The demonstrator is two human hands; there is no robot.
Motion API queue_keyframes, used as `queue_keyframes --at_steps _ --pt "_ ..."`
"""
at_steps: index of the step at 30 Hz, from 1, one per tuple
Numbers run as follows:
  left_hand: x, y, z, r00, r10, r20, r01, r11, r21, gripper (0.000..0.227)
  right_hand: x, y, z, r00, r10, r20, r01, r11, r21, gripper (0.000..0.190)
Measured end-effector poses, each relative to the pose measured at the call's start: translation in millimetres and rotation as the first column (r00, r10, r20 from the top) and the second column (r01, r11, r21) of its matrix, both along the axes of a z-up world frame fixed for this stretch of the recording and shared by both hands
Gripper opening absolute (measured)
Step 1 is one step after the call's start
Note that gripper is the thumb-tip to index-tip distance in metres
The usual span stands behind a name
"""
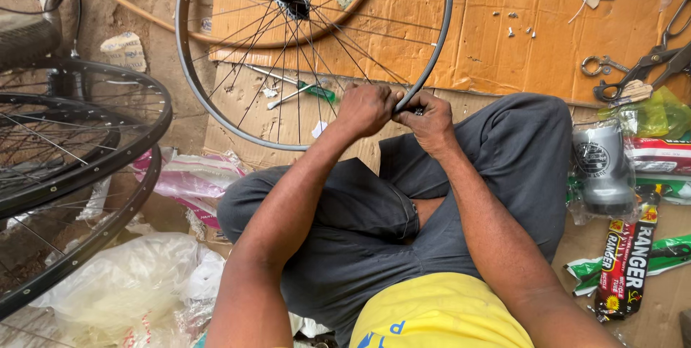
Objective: The person is sitting on the floor and working on a bicycle wheel. They are using their hands to adjust and tighten the spokes of the wheel.
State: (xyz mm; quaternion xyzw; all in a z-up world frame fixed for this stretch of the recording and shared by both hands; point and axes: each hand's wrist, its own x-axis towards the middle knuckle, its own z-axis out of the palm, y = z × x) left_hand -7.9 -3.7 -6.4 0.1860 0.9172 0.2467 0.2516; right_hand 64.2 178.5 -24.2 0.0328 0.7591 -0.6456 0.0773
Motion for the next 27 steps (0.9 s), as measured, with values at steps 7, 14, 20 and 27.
queue_keyframes --at_steps 7,14,20,27 --pt "-2.8 0.8 -7.9 0.996 -0.048 -0.080 0.053 0.997 0.060 0.038 -1.7 1.2 4.9 1.000 -0.009 -0.009 0.009 1.000 -0.012 0.011" --pt "5.5 0.2 -15.3 0.993 -0.017 0.117 -0.009 0.977 0.212 0.036 6.6 2.2 -8.8 0.999 -0.014 0.050 0.017 0.998 -0.055 0.010" --pt "2.4 -3.8 -12.6 0.999 0.016 0.052 -0.019 0.998 0.052 0.043 3.6 -2.6 -16.9 0.998 -0.014 0.059 0.020 0.995 -0.102 0.010" --pt "11.7 -0.2 -21.0 0.970 -0.010 -0.243 -0.004 0.998 -0.058 0.046 -2.4 -7.6 -26.2 0.998 -0.058 0.025 0.059 0.998 -0.023 0.008"
